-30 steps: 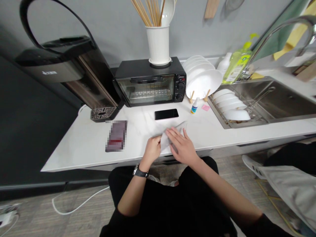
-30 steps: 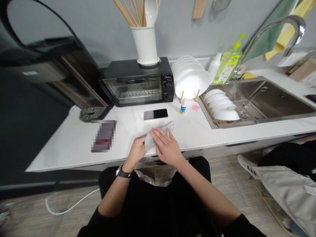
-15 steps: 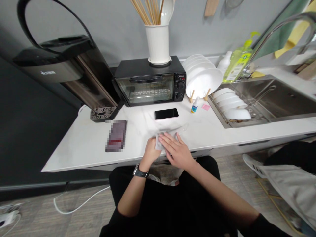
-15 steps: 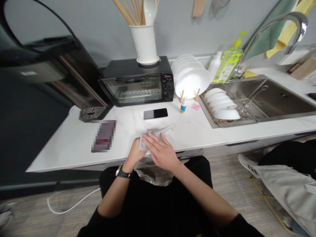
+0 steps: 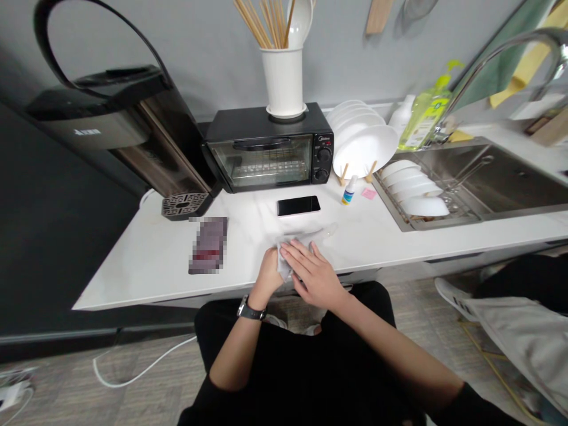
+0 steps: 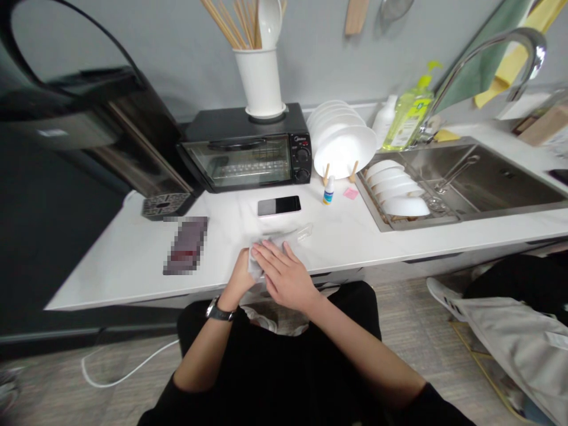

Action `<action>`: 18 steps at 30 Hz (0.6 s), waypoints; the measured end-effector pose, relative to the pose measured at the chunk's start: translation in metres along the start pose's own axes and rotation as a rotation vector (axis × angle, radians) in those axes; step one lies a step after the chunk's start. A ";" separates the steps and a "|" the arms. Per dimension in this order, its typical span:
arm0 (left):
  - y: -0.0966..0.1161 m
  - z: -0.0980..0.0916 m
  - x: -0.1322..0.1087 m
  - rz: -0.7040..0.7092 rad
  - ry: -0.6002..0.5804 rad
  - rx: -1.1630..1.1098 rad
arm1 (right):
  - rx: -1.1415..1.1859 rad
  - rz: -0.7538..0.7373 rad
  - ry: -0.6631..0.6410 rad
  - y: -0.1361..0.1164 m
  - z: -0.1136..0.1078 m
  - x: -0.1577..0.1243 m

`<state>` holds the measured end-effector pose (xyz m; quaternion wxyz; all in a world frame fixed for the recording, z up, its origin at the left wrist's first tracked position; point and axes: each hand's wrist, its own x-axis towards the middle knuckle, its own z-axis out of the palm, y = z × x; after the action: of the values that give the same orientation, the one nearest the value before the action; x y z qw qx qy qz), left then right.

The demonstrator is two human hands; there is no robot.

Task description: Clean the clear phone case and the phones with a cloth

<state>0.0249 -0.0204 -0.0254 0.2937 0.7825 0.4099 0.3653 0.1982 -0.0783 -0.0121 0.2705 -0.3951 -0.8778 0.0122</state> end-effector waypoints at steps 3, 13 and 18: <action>0.001 0.001 0.002 -0.009 0.009 0.012 | -0.049 0.071 0.030 0.026 -0.009 -0.004; 0.003 0.003 0.003 -0.038 0.024 -0.006 | -0.096 0.177 0.057 0.009 0.000 0.001; -0.004 0.001 -0.001 -0.020 0.010 -0.018 | -0.066 0.017 -0.022 -0.005 0.001 -0.002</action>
<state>0.0236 -0.0197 -0.0290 0.3023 0.7739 0.4159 0.3698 0.1953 -0.0825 -0.0129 0.2473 -0.4113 -0.8773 -0.0101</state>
